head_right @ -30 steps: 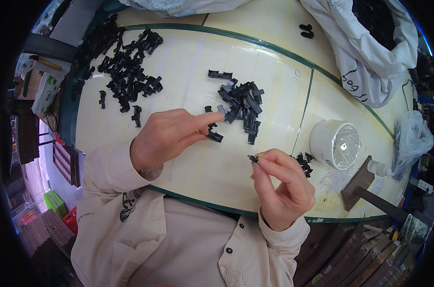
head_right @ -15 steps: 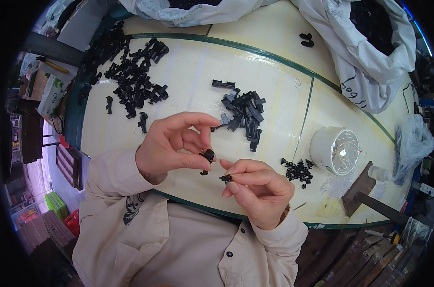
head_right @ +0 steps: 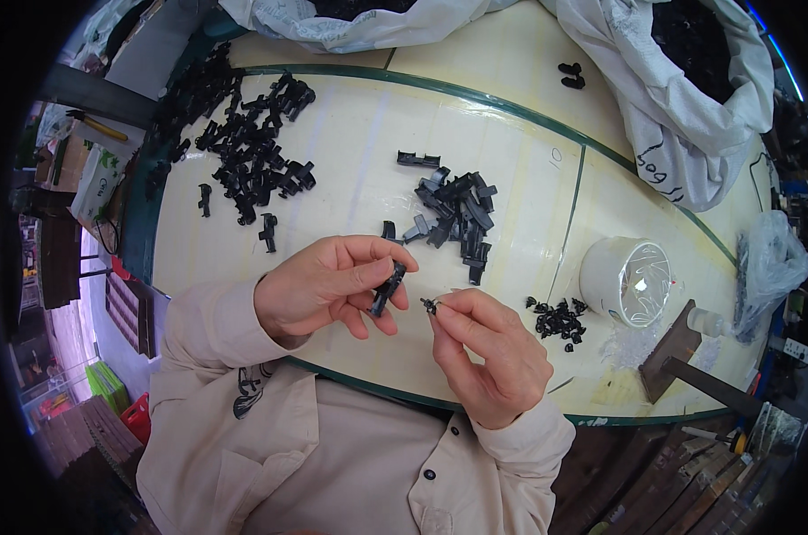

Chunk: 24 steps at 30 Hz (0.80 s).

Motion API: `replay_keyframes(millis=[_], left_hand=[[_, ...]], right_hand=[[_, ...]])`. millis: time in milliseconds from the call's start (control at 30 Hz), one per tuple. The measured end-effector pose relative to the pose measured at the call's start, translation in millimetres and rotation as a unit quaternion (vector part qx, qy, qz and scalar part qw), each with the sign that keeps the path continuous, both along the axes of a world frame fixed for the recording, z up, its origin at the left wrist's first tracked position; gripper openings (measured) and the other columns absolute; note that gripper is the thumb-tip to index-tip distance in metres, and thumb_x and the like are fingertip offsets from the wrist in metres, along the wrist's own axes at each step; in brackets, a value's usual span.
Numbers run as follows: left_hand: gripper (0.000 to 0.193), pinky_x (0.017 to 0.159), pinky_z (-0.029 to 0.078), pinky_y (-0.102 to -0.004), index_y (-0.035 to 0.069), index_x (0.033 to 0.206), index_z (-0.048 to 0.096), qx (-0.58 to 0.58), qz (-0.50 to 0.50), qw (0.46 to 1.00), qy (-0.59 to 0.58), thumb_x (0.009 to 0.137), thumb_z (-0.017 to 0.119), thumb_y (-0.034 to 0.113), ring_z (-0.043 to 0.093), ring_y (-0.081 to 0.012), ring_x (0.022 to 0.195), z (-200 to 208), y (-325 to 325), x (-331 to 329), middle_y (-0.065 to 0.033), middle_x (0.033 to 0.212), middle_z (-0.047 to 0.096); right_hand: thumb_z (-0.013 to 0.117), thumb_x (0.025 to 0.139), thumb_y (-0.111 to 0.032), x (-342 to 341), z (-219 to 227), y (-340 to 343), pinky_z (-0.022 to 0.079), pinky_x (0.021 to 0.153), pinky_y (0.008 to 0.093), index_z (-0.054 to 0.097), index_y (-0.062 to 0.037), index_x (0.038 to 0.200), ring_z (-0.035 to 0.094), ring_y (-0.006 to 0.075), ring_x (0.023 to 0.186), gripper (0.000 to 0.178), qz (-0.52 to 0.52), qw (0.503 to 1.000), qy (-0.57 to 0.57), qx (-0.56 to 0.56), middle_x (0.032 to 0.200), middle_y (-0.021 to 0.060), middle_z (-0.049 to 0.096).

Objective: Assemble small black plastic components by inserting pins and then organizing large bags of parts.

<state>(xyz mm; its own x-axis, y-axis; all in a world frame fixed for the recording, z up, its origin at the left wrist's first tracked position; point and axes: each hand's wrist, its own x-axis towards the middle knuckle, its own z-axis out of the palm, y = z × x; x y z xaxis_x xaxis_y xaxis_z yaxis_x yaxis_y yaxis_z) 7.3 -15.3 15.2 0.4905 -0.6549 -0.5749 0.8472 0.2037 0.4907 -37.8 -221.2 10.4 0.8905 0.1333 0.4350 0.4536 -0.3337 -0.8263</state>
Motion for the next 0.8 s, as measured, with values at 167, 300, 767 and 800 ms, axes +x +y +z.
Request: replay_keyframes(millis=[167,300,767,800], left_hand=[[0.034,0.083,0.052,-0.0288,0.004,0.127,0.045,-0.002,0.034,0.999,-0.033,0.095,0.045,0.014,0.061,-0.0189,0.098,-0.4,-3.6,-2.6,-0.0101,0.106,0.06],[0.038,0.085,0.05,-0.028,0.003,0.131,0.041,-0.026,0.039,0.995,-0.085,0.094,0.045,0.008,0.059,-0.0174,0.1,-1.6,-2.8,-4.4,-0.0107,0.107,0.059],[0.029,0.076,0.051,-0.0232,-0.002,0.113,0.057,0.013,-0.053,0.995,-0.087,0.087,0.056,0.009,0.064,-0.0134,0.083,6.1,5.3,-0.3,-0.0108,0.095,0.066],[0.029,0.076,0.051,-0.023,-0.002,0.113,0.057,0.017,-0.057,0.995,-0.083,0.087,0.056,0.009,0.064,-0.0133,0.083,7.1,4.8,-0.1,-0.0105,0.095,0.066]], right_hand=[[0.063,0.065,0.019,2.2,2.2,3.3,0.053,0.067,0.0275,0.062,0.0047,0.088,0.063,0.022,0.08,0.027,0.001,1.0,0.011,-0.016,0.088,0.0176,0.063],[0.065,0.065,0.018,2.8,5.4,4.2,0.051,0.067,0.0271,0.062,0.0042,0.088,0.063,0.0215,0.079,0.027,0.0,1.0,0.016,-0.025,0.088,0.0172,0.064],[0.07,0.063,0.01,6.2,4.9,-1.9,0.052,0.061,0.0283,0.061,0.0012,0.097,0.065,0.0251,0.075,0.036,0.08,0.988,-0.055,-0.12,0.097,0.0146,0.063],[0.07,0.063,0.01,6.1,4.7,-2.2,0.052,0.061,0.0283,0.061,0.0012,0.097,0.065,0.0251,0.075,0.036,0.079,0.988,-0.055,-0.119,0.097,0.0146,0.063]])
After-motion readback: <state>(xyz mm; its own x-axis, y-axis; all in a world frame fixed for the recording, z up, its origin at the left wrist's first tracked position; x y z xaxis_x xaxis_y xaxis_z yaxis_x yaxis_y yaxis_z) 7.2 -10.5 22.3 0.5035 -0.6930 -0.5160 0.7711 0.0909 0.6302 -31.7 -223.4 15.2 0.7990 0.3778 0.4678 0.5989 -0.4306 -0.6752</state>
